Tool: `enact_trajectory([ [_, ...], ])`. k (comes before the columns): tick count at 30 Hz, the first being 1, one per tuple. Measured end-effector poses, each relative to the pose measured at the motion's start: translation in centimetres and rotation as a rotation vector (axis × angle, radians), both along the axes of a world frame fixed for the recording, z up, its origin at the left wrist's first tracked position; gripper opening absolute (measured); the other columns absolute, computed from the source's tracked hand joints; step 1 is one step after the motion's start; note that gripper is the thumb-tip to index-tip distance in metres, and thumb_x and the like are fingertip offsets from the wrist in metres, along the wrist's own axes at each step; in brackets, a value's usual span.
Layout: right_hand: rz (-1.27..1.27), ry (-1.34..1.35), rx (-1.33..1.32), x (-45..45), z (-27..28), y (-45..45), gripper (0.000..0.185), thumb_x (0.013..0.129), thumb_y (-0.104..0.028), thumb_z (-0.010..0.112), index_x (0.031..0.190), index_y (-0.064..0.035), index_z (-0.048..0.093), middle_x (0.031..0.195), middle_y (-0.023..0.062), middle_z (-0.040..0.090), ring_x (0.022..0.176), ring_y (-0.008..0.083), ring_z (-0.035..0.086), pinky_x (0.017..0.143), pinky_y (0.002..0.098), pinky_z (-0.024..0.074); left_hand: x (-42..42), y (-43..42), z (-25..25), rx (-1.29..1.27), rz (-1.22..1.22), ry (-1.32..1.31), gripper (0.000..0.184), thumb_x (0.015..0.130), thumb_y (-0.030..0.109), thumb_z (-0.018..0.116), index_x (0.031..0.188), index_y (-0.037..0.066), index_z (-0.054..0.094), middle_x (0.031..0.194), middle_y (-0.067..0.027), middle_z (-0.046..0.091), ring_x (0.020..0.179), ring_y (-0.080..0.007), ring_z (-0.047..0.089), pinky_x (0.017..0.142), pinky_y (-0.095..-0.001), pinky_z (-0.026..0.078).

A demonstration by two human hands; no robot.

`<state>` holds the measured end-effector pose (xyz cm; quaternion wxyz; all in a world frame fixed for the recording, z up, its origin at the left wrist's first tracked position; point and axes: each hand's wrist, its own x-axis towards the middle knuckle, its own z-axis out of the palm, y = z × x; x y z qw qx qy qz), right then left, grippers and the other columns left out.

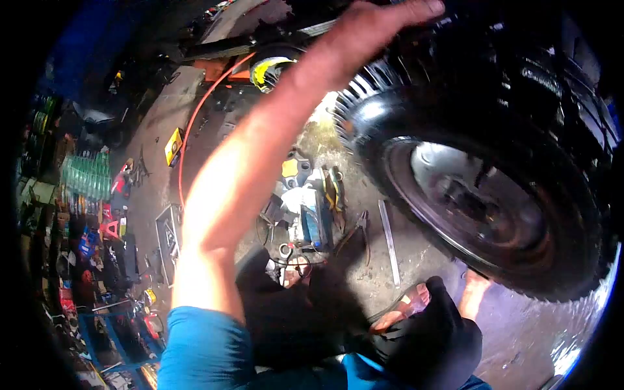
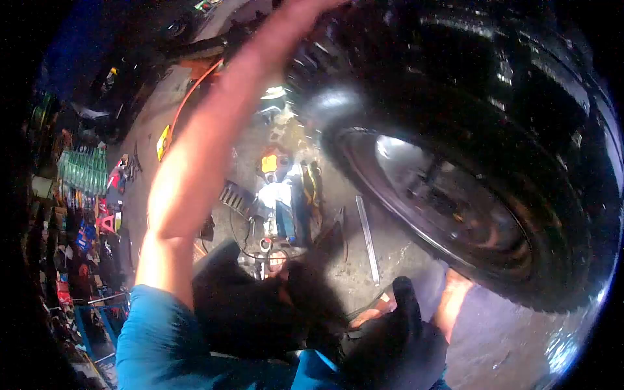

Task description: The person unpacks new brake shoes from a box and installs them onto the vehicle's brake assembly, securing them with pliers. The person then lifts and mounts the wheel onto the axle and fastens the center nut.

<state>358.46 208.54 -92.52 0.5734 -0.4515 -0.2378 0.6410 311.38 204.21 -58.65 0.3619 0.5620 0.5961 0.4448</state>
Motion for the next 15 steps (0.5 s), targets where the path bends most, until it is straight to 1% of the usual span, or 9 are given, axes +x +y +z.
enact_trajectory([
  [2, 0.001, 0.009, 0.003, 0.0, 0.5, 1.1, 0.061, 0.093, -0.052, 0.041, 0.136, -0.0097, 0.047, 0.136, 0.0071, 0.048, 0.124, 0.0270, 0.042, 0.107, 0.0442, 0.0297, -0.9, -1.1, 2.9, -0.183, 0.011, 0.150, 0.070, 0.087, 0.062, 0.054, 0.123, 0.002, 0.061, 0.124, -0.0194, 0.059, 0.116, -0.0284, 0.055, 0.101, -0.0378, 0.040],
  [3, 0.005, 0.003, 0.013, -0.2, 1.0, 1.8, 0.061, 0.093, -0.053, 0.041, 0.136, -0.0099, 0.046, 0.137, 0.0070, 0.048, 0.125, 0.0272, 0.042, 0.108, 0.0445, 0.0293, -0.4, -0.8, 1.4, -0.176, 0.192, 0.260, 0.070, 0.086, 0.062, 0.054, 0.122, 0.002, 0.062, 0.123, -0.0184, 0.060, 0.115, -0.0270, 0.056, 0.101, -0.0368, 0.040],
  [5, 0.008, 0.030, 0.040, -0.9, 1.4, 3.4, 0.062, 0.092, -0.054, 0.041, 0.136, -0.0103, 0.046, 0.138, 0.0069, 0.047, 0.126, 0.0276, 0.041, 0.109, 0.0451, 0.0285, -0.8, -0.5, 0.8, -0.081, 0.255, 0.322, 0.070, 0.086, 0.063, 0.054, 0.121, 0.003, 0.062, 0.123, -0.0172, 0.060, 0.116, -0.0259, 0.055, 0.102, -0.0357, 0.039],
  [7, 0.013, 0.019, 0.050, -0.7, 1.8, 3.7, 0.063, 0.092, -0.055, 0.040, 0.137, -0.0107, 0.046, 0.139, 0.0068, 0.046, 0.128, 0.0280, 0.040, 0.109, 0.0457, 0.0276, -0.5, -2.7, 1.9, 0.017, 0.085, 0.242, 0.068, 0.087, 0.061, 0.054, 0.122, 0.003, 0.062, 0.124, -0.0171, 0.060, 0.119, -0.0261, 0.054, 0.103, -0.0353, 0.038],
  [10, 0.014, 0.067, 0.098, -1.9, 2.7, 4.9, 0.064, 0.092, -0.056, 0.040, 0.137, -0.0112, 0.046, 0.141, 0.0066, 0.045, 0.130, 0.0286, 0.039, 0.111, 0.0467, 0.0264, -1.5, -0.6, -0.6, 0.072, 0.139, 0.259, 0.064, 0.088, 0.057, 0.054, 0.122, 0.003, 0.062, 0.124, -0.0172, 0.061, 0.120, -0.0255, 0.052, 0.104, -0.0346, 0.036],
  [11, 0.027, 0.080, 0.108, -2.7, 2.9, 5.9, 0.065, 0.092, -0.057, 0.039, 0.137, -0.0114, 0.046, 0.141, 0.0065, 0.045, 0.130, 0.0288, 0.038, 0.111, 0.0470, 0.0260, -0.8, 0.9, -2.6, 0.136, 0.265, 0.261, 0.064, 0.088, 0.057, 0.054, 0.121, 0.002, 0.063, 0.121, -0.0166, 0.062, 0.117, -0.0245, 0.054, 0.103, -0.0341, 0.037],
  [12, 0.029, 0.075, 0.103, -2.1, 2.9, 5.3, 0.065, 0.092, -0.058, 0.039, 0.137, -0.0116, 0.046, 0.142, 0.0064, 0.045, 0.131, 0.0290, 0.038, 0.112, 0.0473, 0.0256, 0.0, -0.3, -2.8, 0.102, 0.211, 0.184, 0.065, 0.088, 0.057, 0.055, 0.120, 0.001, 0.063, 0.121, -0.0164, 0.062, 0.117, -0.0245, 0.054, 0.103, -0.0342, 0.037],
  [13, 0.026, 0.087, 0.108, -2.2, 2.9, 5.5, 0.066, 0.092, -0.058, 0.039, 0.138, -0.0118, 0.046, 0.142, 0.0064, 0.044, 0.132, 0.0292, 0.037, 0.112, 0.0476, 0.0251, 1.3, -0.7, -1.2, 0.080, 0.149, 0.116, 0.066, 0.087, 0.058, 0.056, 0.120, 0.000, 0.063, 0.121, -0.0162, 0.062, 0.117, -0.0246, 0.055, 0.103, -0.0343, 0.037],
  [15, 0.032, 0.115, 0.123, -2.7, 3.4, 6.4, 0.066, 0.091, -0.059, 0.039, 0.138, -0.0121, 0.045, 0.144, 0.0062, 0.044, 0.133, 0.0296, 0.037, 0.113, 0.0483, 0.0243, -0.4, 2.2, -2.8, 0.142, 0.232, 0.099, 0.064, 0.085, 0.058, 0.058, 0.114, 0.001, 0.067, 0.111, -0.0128, 0.067, 0.108, -0.0209, 0.058, 0.098, -0.0335, 0.040],
])
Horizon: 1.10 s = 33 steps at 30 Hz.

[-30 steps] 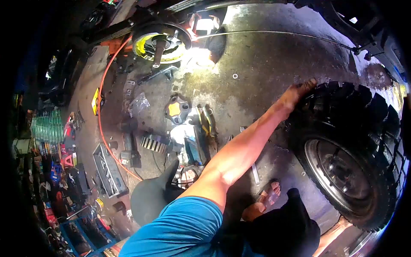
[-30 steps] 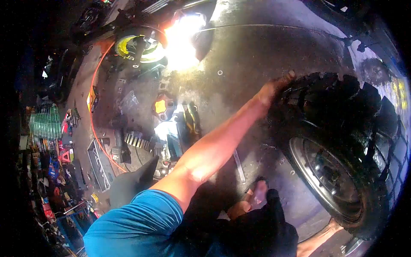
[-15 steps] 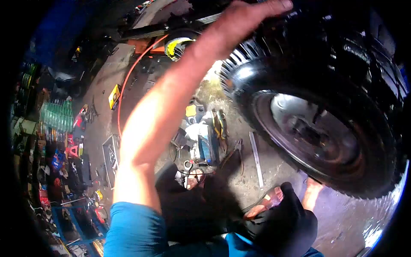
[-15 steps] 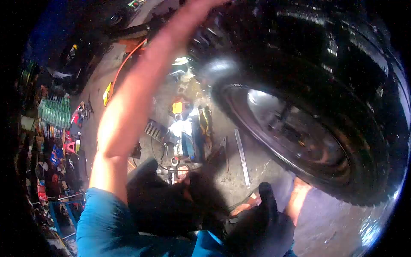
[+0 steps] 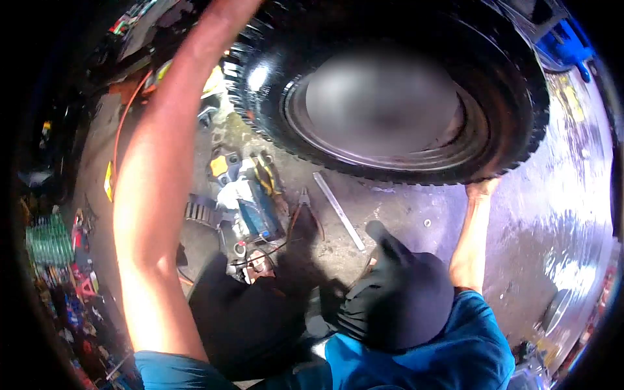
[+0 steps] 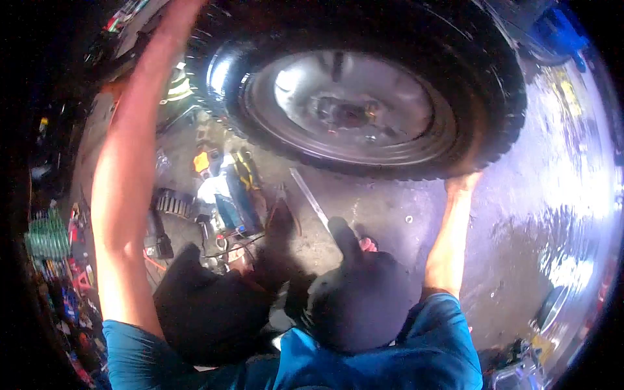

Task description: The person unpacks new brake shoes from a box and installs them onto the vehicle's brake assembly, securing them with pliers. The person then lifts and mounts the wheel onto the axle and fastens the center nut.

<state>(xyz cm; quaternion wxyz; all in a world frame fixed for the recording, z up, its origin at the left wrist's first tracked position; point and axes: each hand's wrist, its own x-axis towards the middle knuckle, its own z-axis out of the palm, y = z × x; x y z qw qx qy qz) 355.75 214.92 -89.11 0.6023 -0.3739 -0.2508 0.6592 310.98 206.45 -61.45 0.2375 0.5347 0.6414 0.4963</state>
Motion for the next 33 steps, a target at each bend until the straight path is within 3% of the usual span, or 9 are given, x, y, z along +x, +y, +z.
enact_trajectory([
  [6, 0.082, 0.136, 0.025, -0.7, -0.2, 2.9, 0.060, 0.094, -0.054, 0.041, 0.138, -0.0125, 0.045, 0.144, 0.0075, 0.044, 0.130, 0.0306, 0.040, 0.112, 0.0472, 0.0283, -0.1, 1.7, -0.1, -0.097, 0.184, 0.083, 0.073, 0.087, 0.064, 0.050, 0.121, 0.001, 0.062, 0.124, -0.0141, 0.060, 0.118, -0.0243, 0.051, 0.105, -0.0360, 0.034],
  [9, 0.103, 0.110, 0.023, 0.0, 0.0, 2.9, 0.059, 0.094, -0.053, 0.042, 0.137, -0.0125, 0.046, 0.143, 0.0075, 0.044, 0.130, 0.0302, 0.041, 0.112, 0.0470, 0.0292, -1.0, -1.6, -0.9, -0.093, -0.128, 0.084, 0.080, 0.087, 0.068, 0.046, 0.129, 0.001, 0.055, 0.136, -0.0134, 0.051, 0.125, -0.0275, 0.045, 0.109, -0.0384, 0.028],
  [10, 0.122, 0.104, 0.015, 0.2, -0.3, 3.0, 0.059, 0.094, -0.052, 0.043, 0.137, -0.0125, 0.046, 0.143, 0.0075, 0.044, 0.130, 0.0301, 0.041, 0.112, 0.0470, 0.0295, -1.8, -2.0, -2.6, -0.081, 0.209, 0.121, 0.068, 0.090, 0.058, 0.049, 0.129, 0.002, 0.055, 0.135, -0.0135, 0.053, 0.124, -0.0253, 0.046, 0.109, -0.0373, 0.030],
  [15, 0.176, 0.029, -0.013, 2.1, -0.3, 3.3, 0.058, 0.093, -0.051, 0.044, 0.136, -0.0126, 0.046, 0.142, 0.0075, 0.045, 0.129, 0.0295, 0.042, 0.111, 0.0467, 0.0309, -4.6, -4.5, -7.3, -0.068, 0.160, -0.479, 0.086, 0.079, 0.066, 0.059, 0.139, 0.006, 0.045, 0.138, -0.0173, 0.049, 0.127, -0.0274, 0.046, 0.109, -0.0387, 0.029],
  [19, 0.198, -0.020, -0.039, 1.7, -0.2, 3.3, 0.057, 0.093, -0.050, 0.046, 0.136, -0.0127, 0.047, 0.142, 0.0075, 0.045, 0.129, 0.0290, 0.042, 0.110, 0.0465, 0.0321, -6.7, -5.1, -9.8, -0.092, 0.148, -0.289, 0.086, 0.085, 0.064, 0.052, 0.145, 0.005, 0.032, 0.146, -0.0202, 0.037, 0.135, -0.0300, 0.034, 0.111, -0.0394, 0.027],
  [22, 0.215, -0.037, -0.066, 1.0, 0.4, 3.2, 0.056, 0.093, -0.049, 0.047, 0.136, -0.0127, 0.047, 0.141, 0.0075, 0.046, 0.128, 0.0287, 0.042, 0.109, 0.0463, 0.0330, -5.4, -8.2, -9.9, -0.010, 0.229, -0.310, 0.060, 0.092, 0.050, 0.049, 0.127, 0.002, 0.054, 0.122, -0.0163, 0.060, 0.117, -0.0264, 0.052, 0.104, -0.0363, 0.035],
  [25, 0.225, -0.067, -0.090, 0.3, 0.4, 3.1, 0.055, 0.093, -0.048, 0.048, 0.135, -0.0128, 0.048, 0.141, 0.0075, 0.046, 0.128, 0.0283, 0.043, 0.109, 0.0462, 0.0339, -4.9, -7.1, -12.2, 0.061, 0.220, -0.477, 0.058, 0.090, 0.051, 0.054, 0.117, 0.000, 0.058, 0.111, -0.0119, 0.062, 0.107, -0.0202, 0.055, 0.094, -0.0338, 0.042],
  [28, 0.235, -0.062, -0.103, 0.5, 0.1, 2.3, 0.054, 0.093, -0.047, 0.049, 0.135, -0.0128, 0.048, 0.140, 0.0075, 0.046, 0.128, 0.0280, 0.043, 0.108, 0.0460, 0.0348, -5.5, -5.0, -16.6, -0.093, 0.106, -1.039, 0.061, 0.090, 0.052, 0.055, 0.119, -0.001, 0.058, 0.113, -0.0132, 0.062, 0.105, -0.0202, 0.056, 0.092, -0.0340, 0.044],
  [33, 0.233, -0.051, -0.127, 1.6, -0.2, 1.6, 0.053, 0.093, -0.046, 0.051, 0.134, -0.0129, 0.049, 0.139, 0.0075, 0.047, 0.127, 0.0274, 0.044, 0.107, 0.0457, 0.0362, -4.5, -3.5, -14.8, -0.066, 0.042, -0.960, 0.056, 0.091, 0.049, 0.055, 0.118, 0.000, 0.058, 0.112, -0.0133, 0.063, 0.102, -0.0216, 0.059, 0.091, -0.0344, 0.046],
])
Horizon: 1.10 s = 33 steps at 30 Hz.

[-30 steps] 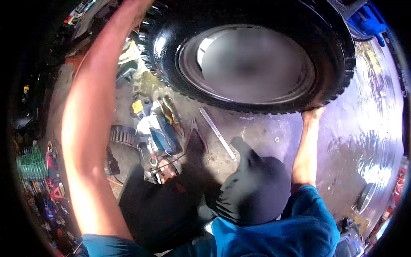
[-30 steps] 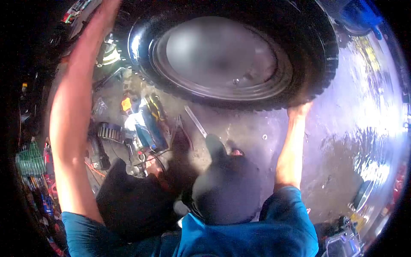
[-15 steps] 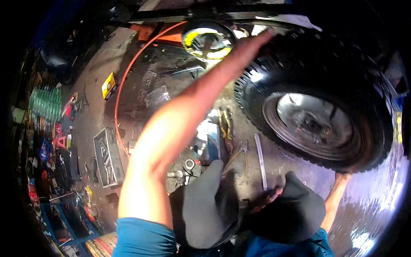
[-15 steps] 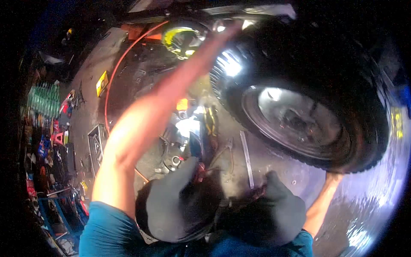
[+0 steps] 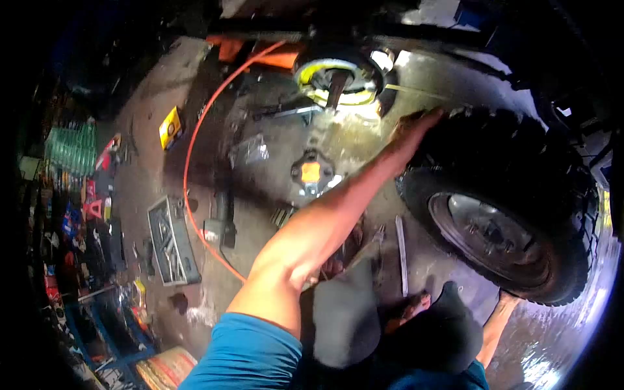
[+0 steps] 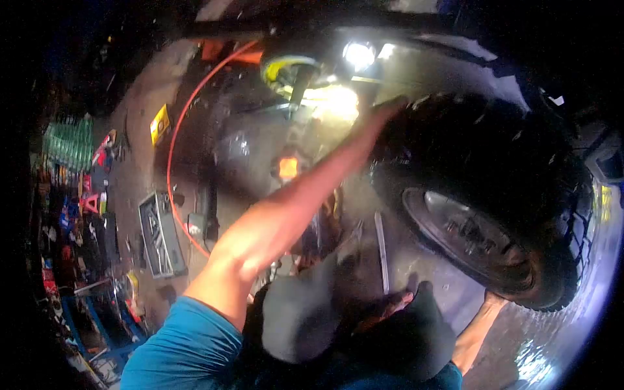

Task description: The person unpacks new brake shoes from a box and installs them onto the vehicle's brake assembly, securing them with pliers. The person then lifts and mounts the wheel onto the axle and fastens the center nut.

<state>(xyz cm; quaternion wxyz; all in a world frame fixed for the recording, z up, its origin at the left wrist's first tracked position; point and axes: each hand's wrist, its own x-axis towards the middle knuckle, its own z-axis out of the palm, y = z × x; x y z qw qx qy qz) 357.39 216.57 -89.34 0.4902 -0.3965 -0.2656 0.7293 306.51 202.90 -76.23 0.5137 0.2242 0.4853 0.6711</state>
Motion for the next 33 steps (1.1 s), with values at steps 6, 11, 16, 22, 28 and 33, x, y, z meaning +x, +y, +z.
enact_trajectory([
  [6, 0.035, 0.028, -0.001, 1.2, -1.4, -0.4, 0.051, 0.092, -0.044, 0.053, 0.133, -0.0130, 0.049, 0.139, 0.0075, 0.048, 0.126, 0.0266, 0.045, 0.106, 0.0454, 0.0380, 0.2, -1.5, 2.4, -0.071, 0.044, 0.075, 0.053, 0.090, 0.041, 0.059, 0.124, 0.001, 0.055, 0.116, -0.0127, 0.062, 0.105, -0.0240, 0.058, 0.095, -0.0356, 0.044],
  [11, 0.147, 0.088, 0.010, -1.3, -3.0, 0.4, 0.050, 0.092, -0.042, 0.054, 0.133, -0.0131, 0.050, 0.138, 0.0076, 0.048, 0.126, 0.0260, 0.045, 0.105, 0.0452, 0.0395, -3.0, -7.0, 4.4, 0.345, 0.053, 0.627, 0.074, 0.066, 0.007, 0.079, 0.134, 0.006, 0.048, 0.132, -0.0152, 0.053, 0.124, -0.0269, 0.049, 0.104, -0.0382, 0.038],
  [16, 0.318, 0.152, 0.053, -4.1, -4.8, 1.9, 0.049, 0.092, -0.041, 0.056, 0.132, -0.0132, 0.051, 0.137, 0.0076, 0.049, 0.125, 0.0254, 0.046, 0.104, 0.0449, 0.0409, -6.7, -12.3, 8.6, 0.370, 0.222, 0.393, 0.044, 0.081, 0.017, 0.068, 0.122, 0.003, 0.057, 0.117, -0.0099, 0.060, 0.106, -0.0192, 0.057, 0.095, -0.0328, 0.044],
  [22, 0.287, 0.045, -0.001, -3.5, -1.7, 1.4, 0.046, 0.093, -0.039, 0.055, 0.131, -0.0130, 0.051, 0.136, 0.0067, 0.049, 0.122, 0.0233, 0.048, 0.102, 0.0431, 0.0444, -5.8, -12.1, 10.9, 0.213, 0.332, 0.082, 0.035, 0.090, 0.028, 0.061, 0.111, 0.000, 0.064, 0.106, -0.0090, 0.067, 0.095, -0.0154, 0.063, 0.088, -0.0295, 0.048],
  [28, 0.163, 0.018, -0.094, -4.8, 1.0, 0.4, 0.045, 0.094, -0.040, 0.052, 0.131, -0.0124, 0.050, 0.136, 0.0070, 0.049, 0.122, 0.0236, 0.049, 0.102, 0.0436, 0.0441, -5.0, -14.3, 8.1, 0.263, 0.299, 0.651, 0.070, 0.069, -0.003, 0.072, 0.135, 0.000, 0.047, 0.133, -0.0159, 0.053, 0.125, -0.0225, 0.048, 0.109, -0.0353, 0.034],
  [33, 0.149, 0.056, -0.130, -8.3, 0.6, -0.3, 0.046, 0.095, -0.040, 0.050, 0.131, -0.0118, 0.050, 0.137, 0.0076, 0.049, 0.122, 0.0247, 0.049, 0.103, 0.0449, 0.0426, -6.1, -15.6, 7.7, 0.196, 0.329, 0.521, 0.041, 0.085, 0.008, 0.060, 0.125, 0.000, 0.054, 0.127, -0.0118, 0.058, 0.114, -0.0193, 0.055, 0.103, -0.0345, 0.041],
])
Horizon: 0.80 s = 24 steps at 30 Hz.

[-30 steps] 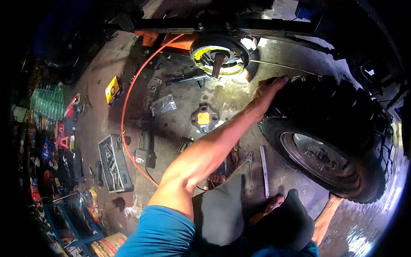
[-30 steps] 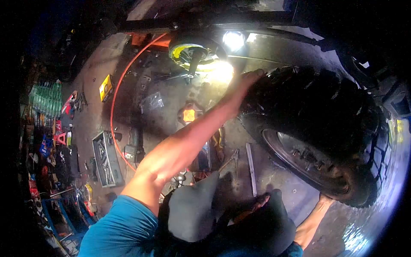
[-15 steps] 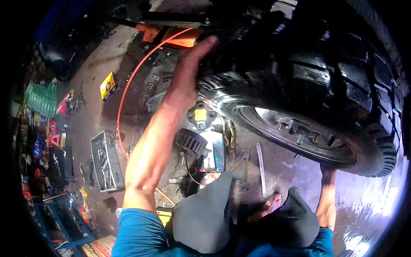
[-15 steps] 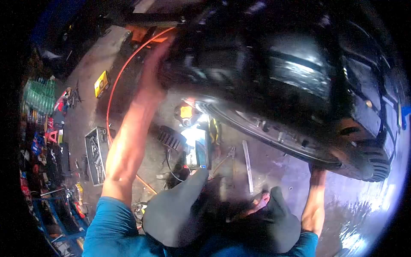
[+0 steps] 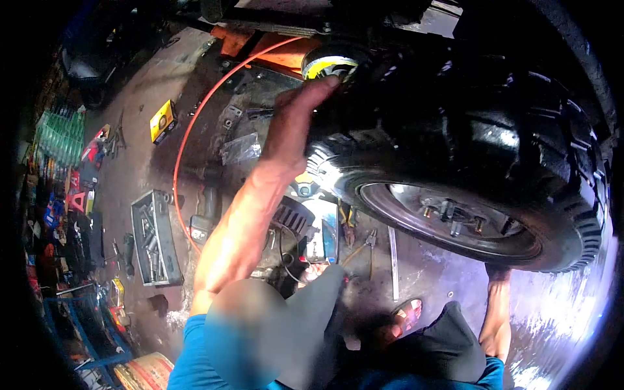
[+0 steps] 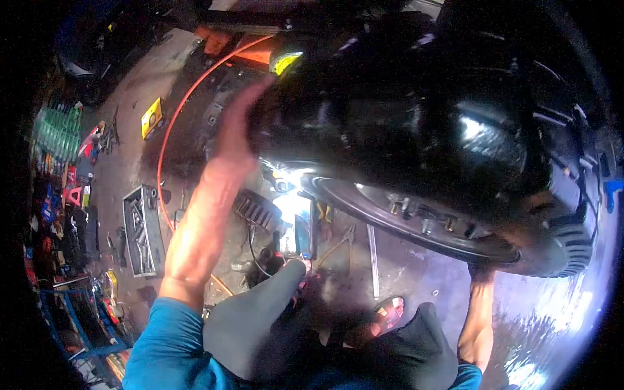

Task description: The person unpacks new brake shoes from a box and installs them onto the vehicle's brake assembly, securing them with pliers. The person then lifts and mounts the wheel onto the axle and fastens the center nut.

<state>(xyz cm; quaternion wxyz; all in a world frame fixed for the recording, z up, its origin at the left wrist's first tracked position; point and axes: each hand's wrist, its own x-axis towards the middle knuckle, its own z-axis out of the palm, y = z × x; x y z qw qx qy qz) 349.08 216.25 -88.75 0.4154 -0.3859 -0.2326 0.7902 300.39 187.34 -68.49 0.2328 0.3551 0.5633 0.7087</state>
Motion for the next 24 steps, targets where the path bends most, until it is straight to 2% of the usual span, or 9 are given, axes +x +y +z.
enact_trajectory([
  [2, 0.022, 0.031, -0.026, -2.6, 0.0, -0.1, 0.046, 0.095, -0.040, 0.050, 0.131, -0.0116, 0.049, 0.137, 0.0079, 0.049, 0.122, 0.0252, 0.049, 0.104, 0.0454, 0.0420, -1.0, -0.7, 0.4, 0.024, 0.018, -0.282, 0.039, 0.091, 0.020, 0.057, 0.125, 0.002, 0.055, 0.124, -0.0104, 0.059, 0.113, -0.0188, 0.056, 0.101, -0.0346, 0.042],
  [6, 0.056, 0.053, -0.079, -7.9, 0.2, -0.8, 0.047, 0.096, -0.041, 0.048, 0.132, -0.0111, 0.049, 0.137, 0.0084, 0.049, 0.123, 0.0261, 0.048, 0.105, 0.0465, 0.0408, -0.7, -2.8, 2.3, 0.128, 0.141, -0.381, 0.029, 0.090, 0.021, 0.058, 0.105, -0.001, 0.067, 0.100, -0.0078, 0.069, 0.092, -0.0145, 0.064, 0.086, -0.0298, 0.049],
  [10, 0.064, 0.070, -0.152, -11.9, 0.9, -2.2, 0.047, 0.096, -0.041, 0.046, 0.132, -0.0107, 0.049, 0.137, 0.0090, 0.049, 0.123, 0.0270, 0.048, 0.106, 0.0475, 0.0396, -4.6, -4.9, 0.7, 0.147, 0.185, -0.279, 0.031, 0.089, 0.025, 0.060, 0.108, 0.001, 0.066, 0.108, -0.0066, 0.067, 0.099, -0.0141, 0.062, 0.091, -0.0307, 0.048],
  [13, 0.057, 0.066, -0.201, -14.4, 1.5, -3.0, 0.047, 0.097, -0.042, 0.045, 0.132, -0.0103, 0.049, 0.137, 0.0094, 0.049, 0.124, 0.0277, 0.048, 0.106, 0.0483, 0.0387, -5.4, -6.2, 1.5, 0.141, 0.225, -0.422, 0.034, 0.086, 0.028, 0.062, 0.111, 0.005, 0.065, 0.107, -0.0065, 0.066, 0.099, -0.0158, 0.062, 0.091, -0.0312, 0.048],
  [17, 0.036, 0.032, -0.267, -18.6, 3.2, -3.7, 0.048, 0.097, -0.042, 0.044, 0.132, -0.0099, 0.048, 0.138, 0.0099, 0.049, 0.124, 0.0286, 0.047, 0.107, 0.0494, 0.0375, -9.0, -9.8, 0.9, 0.296, -0.032, -0.318, 0.033, 0.085, 0.029, 0.063, 0.111, 0.007, 0.065, 0.109, -0.0052, 0.066, 0.098, -0.0158, 0.061, 0.088, -0.0317, 0.049],
  [20, 0.031, -0.052, -0.267, -21.9, 4.9, -3.9, 0.049, 0.097, -0.043, 0.043, 0.133, -0.0096, 0.048, 0.138, 0.0103, 0.049, 0.125, 0.0292, 0.047, 0.108, 0.0502, 0.0367, -12.5, -9.9, 0.2, 0.121, 0.470, -0.375, 0.040, 0.089, 0.033, 0.059, 0.120, 0.007, 0.061, 0.116, -0.0050, 0.063, 0.102, -0.0174, 0.060, 0.088, -0.0326, 0.050],
  [21, 0.074, -0.092, -0.215, -23.1, 5.3, -4.1, 0.049, 0.098, -0.043, 0.042, 0.133, -0.0094, 0.048, 0.138, 0.0105, 0.049, 0.125, 0.0294, 0.047, 0.108, 0.0504, 0.0364, -13.3, -10.3, -0.1, 0.121, 0.497, -0.372, 0.040, 0.089, 0.033, 0.059, 0.120, 0.007, 0.061, 0.116, -0.0051, 0.063, 0.102, -0.0175, 0.060, 0.088, -0.0326, 0.050],
  [22, 0.414, -0.296, 0.192, -23.2, 5.3, -3.2, 0.052, 0.096, -0.044, 0.044, 0.135, -0.0092, 0.045, 0.140, 0.0113, 0.046, 0.126, 0.0280, 0.044, 0.109, 0.0491, 0.0347, -14.2, -10.6, -0.1, 0.120, 0.511, -0.364, 0.040, 0.089, 0.033, 0.058, 0.120, 0.007, 0.061, 0.116, -0.0052, 0.063, 0.102, -0.0176, 0.060, 0.088, -0.0326, 0.049],
  [24, 0.751, -0.700, 0.977, -22.8, 3.4, -1.1, 0.057, 0.095, -0.047, 0.045, 0.138, -0.0087, 0.040, 0.143, 0.0118, 0.041, 0.130, 0.0267, 0.039, 0.110, 0.0484, 0.0305, -15.5, -11.3, 0.2, 0.113, 0.523, -0.342, 0.040, 0.090, 0.033, 0.058, 0.120, 0.007, 0.061, 0.117, -0.0053, 0.063, 0.103, -0.0178, 0.059, 0.089, -0.0326, 0.049],
])
